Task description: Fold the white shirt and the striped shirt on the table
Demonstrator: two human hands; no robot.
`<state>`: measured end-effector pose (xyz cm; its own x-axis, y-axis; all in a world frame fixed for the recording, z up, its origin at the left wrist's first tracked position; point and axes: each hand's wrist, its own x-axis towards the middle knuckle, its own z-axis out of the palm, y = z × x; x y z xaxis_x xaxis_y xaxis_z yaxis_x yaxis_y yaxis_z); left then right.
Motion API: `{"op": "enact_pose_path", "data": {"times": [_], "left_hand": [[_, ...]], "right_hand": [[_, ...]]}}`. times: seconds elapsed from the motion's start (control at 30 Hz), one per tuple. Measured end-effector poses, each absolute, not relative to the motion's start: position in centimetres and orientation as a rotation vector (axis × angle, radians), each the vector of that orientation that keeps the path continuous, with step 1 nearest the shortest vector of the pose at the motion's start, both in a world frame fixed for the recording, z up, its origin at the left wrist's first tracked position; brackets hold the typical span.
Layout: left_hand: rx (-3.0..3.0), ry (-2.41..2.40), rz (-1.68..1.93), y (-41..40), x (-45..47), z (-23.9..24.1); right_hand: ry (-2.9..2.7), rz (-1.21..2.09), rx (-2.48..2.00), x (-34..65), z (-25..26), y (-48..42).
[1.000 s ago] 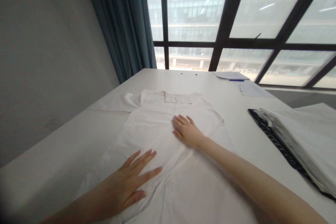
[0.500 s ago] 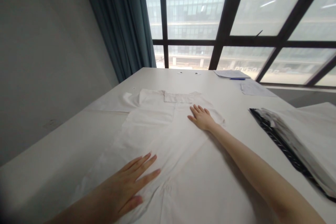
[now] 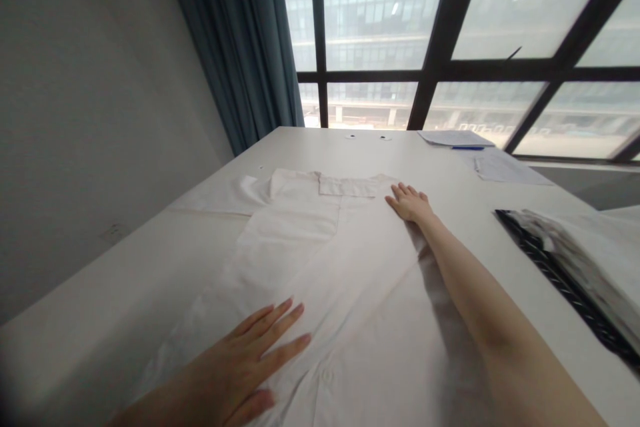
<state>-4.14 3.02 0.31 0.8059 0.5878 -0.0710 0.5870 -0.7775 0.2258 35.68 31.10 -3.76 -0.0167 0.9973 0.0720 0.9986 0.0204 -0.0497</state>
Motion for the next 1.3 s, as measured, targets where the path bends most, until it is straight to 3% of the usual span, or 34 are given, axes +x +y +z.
{"op": "enact_pose_path", "data": {"times": [0.2,0.37,0.6,0.73,1.03,1.3], "left_hand": [[2.743,0.899,0.016,3.3,-4.4,-0.3],[2.707,0.903,0.008,3.5,-4.6,-0.1],[2.642,0.919,0.183,2.8,-4.3,0.8],[2.662,0.917,0.207,2.1,-4.3,0.8],[2.615,0.944,0.299,1.8,-4.0,1.3],[2.31,1.015,0.486,3.8,-5.3,2.8]], "right_hand": [[-2.03,-0.258,-2.134,35.2,-3.2,30.3],[-2.241,-0.451,-1.748,33.0,-2.4,26.7],[-2.607,0.239,-1.023,26.6,0.2,13.6],[-2.7,0.447,-0.719,23.2,1.5,6.4],[-2.639,-0.032,-0.33,21.8,-1.2,3.1],[-2.582,-0.017,-0.134,21.5,-0.3,2.9]]}}
